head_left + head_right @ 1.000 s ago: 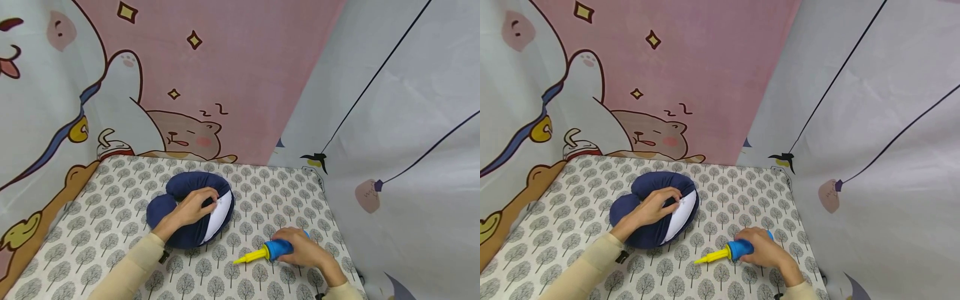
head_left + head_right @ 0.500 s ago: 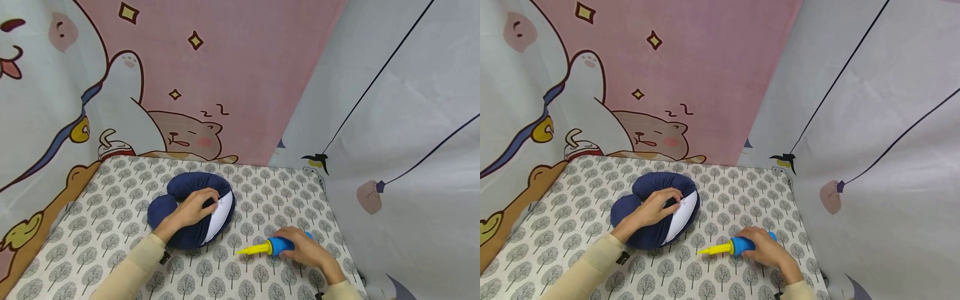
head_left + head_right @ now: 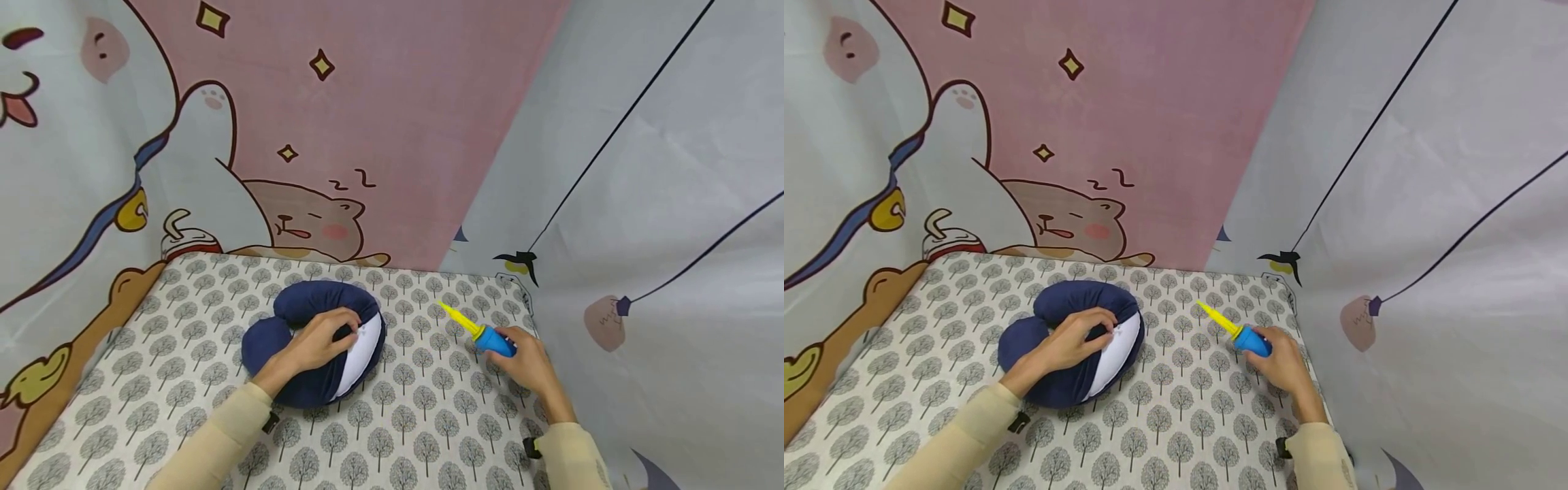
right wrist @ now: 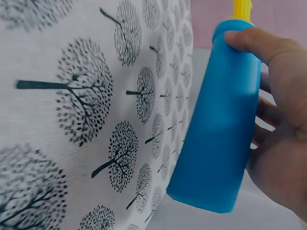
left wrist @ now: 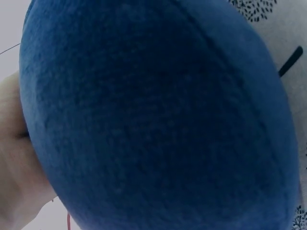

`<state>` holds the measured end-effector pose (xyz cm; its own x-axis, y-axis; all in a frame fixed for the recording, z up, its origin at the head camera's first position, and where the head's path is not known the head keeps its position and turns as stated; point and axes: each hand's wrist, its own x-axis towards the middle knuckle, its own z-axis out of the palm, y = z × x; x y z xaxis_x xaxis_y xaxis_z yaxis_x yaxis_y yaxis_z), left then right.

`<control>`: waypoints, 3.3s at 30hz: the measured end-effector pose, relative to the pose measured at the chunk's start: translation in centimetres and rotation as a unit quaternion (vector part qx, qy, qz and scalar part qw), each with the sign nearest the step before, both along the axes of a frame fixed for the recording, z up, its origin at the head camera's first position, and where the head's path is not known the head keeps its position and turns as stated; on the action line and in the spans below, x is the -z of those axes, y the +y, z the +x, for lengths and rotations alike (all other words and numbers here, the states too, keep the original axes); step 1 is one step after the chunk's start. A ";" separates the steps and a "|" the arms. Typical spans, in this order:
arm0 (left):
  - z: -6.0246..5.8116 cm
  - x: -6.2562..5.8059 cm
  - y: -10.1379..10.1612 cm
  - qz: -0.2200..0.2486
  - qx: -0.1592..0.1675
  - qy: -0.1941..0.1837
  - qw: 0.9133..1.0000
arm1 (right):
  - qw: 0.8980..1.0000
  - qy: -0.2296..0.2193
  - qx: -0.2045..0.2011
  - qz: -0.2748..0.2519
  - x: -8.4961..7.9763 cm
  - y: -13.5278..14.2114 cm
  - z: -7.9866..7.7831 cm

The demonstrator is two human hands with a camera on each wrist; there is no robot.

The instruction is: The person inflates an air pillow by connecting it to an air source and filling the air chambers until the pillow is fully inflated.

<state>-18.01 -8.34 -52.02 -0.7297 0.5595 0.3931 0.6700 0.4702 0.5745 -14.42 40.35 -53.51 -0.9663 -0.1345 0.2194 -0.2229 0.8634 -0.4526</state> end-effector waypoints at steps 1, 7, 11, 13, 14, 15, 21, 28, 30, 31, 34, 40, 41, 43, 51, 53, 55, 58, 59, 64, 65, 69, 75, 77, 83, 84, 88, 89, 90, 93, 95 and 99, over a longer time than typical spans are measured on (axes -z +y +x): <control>0.0 0.0 0.0 0.001 0.001 -0.002 1.000 | 1.000 0.005 0.010 0.001 0.1 0.2 -0.5; 0.1 0.1 0.1 0.002 0.001 0.000 1.000 | 0.998 -0.008 0.056 -0.002 0.6 0.7 -2.6; 0.1 0.1 0.1 0.002 0.000 0.003 1.000 | 0.997 -0.029 0.074 0.010 1.1 0.8 -3.8; 0.1 0.2 0.1 0.003 -0.001 0.002 1.000 | 0.996 -0.034 0.078 0.013 1.6 0.9 -4.2; 0.1 0.2 0.2 0.003 -0.001 0.001 1.000 | 0.996 -0.034 0.079 0.014 1.9 1.0 -4.4; 0.1 0.2 0.2 0.003 0.000 0.000 1.000 | 0.996 -0.034 0.079 0.015 2.1 1.0 -4.6; 0.2 0.4 0.3 0.003 -0.001 -0.002 1.000 | 0.996 -0.045 0.077 0.020 2.9 1.2 -5.0; 0.1 0.5 0.2 0.007 -0.001 0.003 1.000 | 0.992 -0.085 0.087 0.024 3.2 1.1 -4.9; 0.1 0.6 0.2 0.007 0.000 0.001 1.000 | 0.992 -0.083 0.087 0.024 3.3 1.1 -4.9; 0.1 0.6 0.2 0.007 -0.001 0.000 1.000 | 0.993 -0.082 0.087 0.023 3.3 1.1 -4.9; 0.1 0.6 0.2 0.008 -0.002 -0.003 1.000 | 0.993 -0.077 0.086 0.022 3.5 1.1 -4.9; 0.2 0.6 0.2 0.011 -0.003 -0.002 1.000 | 0.992 -0.088 0.088 0.021 3.6 1.1 -5.0; 0.2 0.6 0.2 0.011 -0.003 -0.001 1.000 | 0.992 -0.090 0.088 0.023 3.6 1.1 -5.0; 0.2 0.5 0.2 0.010 -0.002 0.000 1.000 | 0.991 -0.095 0.089 0.026 3.7 1.1 -5.0; 0.3 0.4 0.0 0.008 -0.008 -0.004 1.000 | 0.996 -0.057 0.065 0.010 2.7 -0.9 -4.4; 0.3 0.3 0.0 0.010 -0.008 -0.005 1.000 | 0.999 -0.032 0.039 -0.011 2.4 -2.2 -4.3; 0.3 0.3 0.0 0.012 -0.010 -0.005 1.000 | 0.999 -0.015 0.014 -0.029 2.1 -3.8 -4.3; 0.3 0.4 0.0 0.011 -0.012 -0.004 1.000 | 0.999 0.003 -0.024 -0.046 1.9 -6.3 -4.2; 0.3 0.4 0.1 0.010 -0.012 -0.004 1.000 | 0.998 0.005 -0.036 -0.053 1.8 -7.2 -4.2; 0.2 0.4 0.2 0.007 -0.012 -0.006 1.000 | 0.994 0.007 -0.089 -0.067 1.6 -11.4 -3.6; 0.2 0.4 0.2 0.007 -0.012 -0.007 1.000 | 0.993 0.004 -0.097 -0.070 1.6 -12.2 -3.4; 0.2 0.4 0.2 0.009 -0.012 -0.007 1.000 | 0.987 0.003 -0.136 -0.091 1.2 -15.3 -3.1; 0.2 0.4 0.2 0.005 -0.009 -0.009 1.000 | 0.973 0.031 -0.195 -0.123 0.9 -19.2 -3.1; 0.2 0.4 0.2 0.005 -0.008 -0.012 1.000 | 0.968 0.038 -0.209 -0.131 0.8 -20.1 -3.1; 0.3 0.5 0.2 0.006 -0.008 -0.011 1.000 | 0.960 0.071 -0.228 -0.148 0.7 -22.0 -3.6; 0.3 0.5 0.3 0.006 -0.008 -0.010 1.000 | 0.959 0.074 -0.229 -0.150 0.7 -22.2 -3.7; 0.4 0.5 0.3 0.004 -0.009 -0.011 1.000 | 0.956 0.066 -0.234 -0.167 0.7 -22.9 -4.1; 0.4 0.5 0.3 0.003 -0.009 -0.011 1.000 | 0.955 0.062 -0.234 -0.173 0.7 -23.0 -4.2; 0.5 0.5 0.3 0.002 -0.008 -0.013 1.000 | 0.954 0.059 -0.235 -0.179 0.7 -23.2 -4.3; 0.5 0.5 0.3 0.002 -0.006 -0.014 1.000 | 0.950 0.060 -0.236 -0.196 0.7 -23.5 -4.4; 0.5 0.5 0.3 0.002 -0.005 -0.013 1.000 | 0.949 0.061 -0.234 -0.204 0.6 -23.6 -4.5; 0.5 0.5 0.3 0.004 -0.006 -0.011 1.000 | 0.945 0.052 -0.234 -0.224 0.5 -23.8 -4.4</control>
<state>-17.51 -7.99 -52.49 -0.7449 0.5470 0.3820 0.6517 0.4740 0.5922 -18.87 16.54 -54.01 -0.7939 -0.4141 0.4452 -0.5962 0.3864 -0.7037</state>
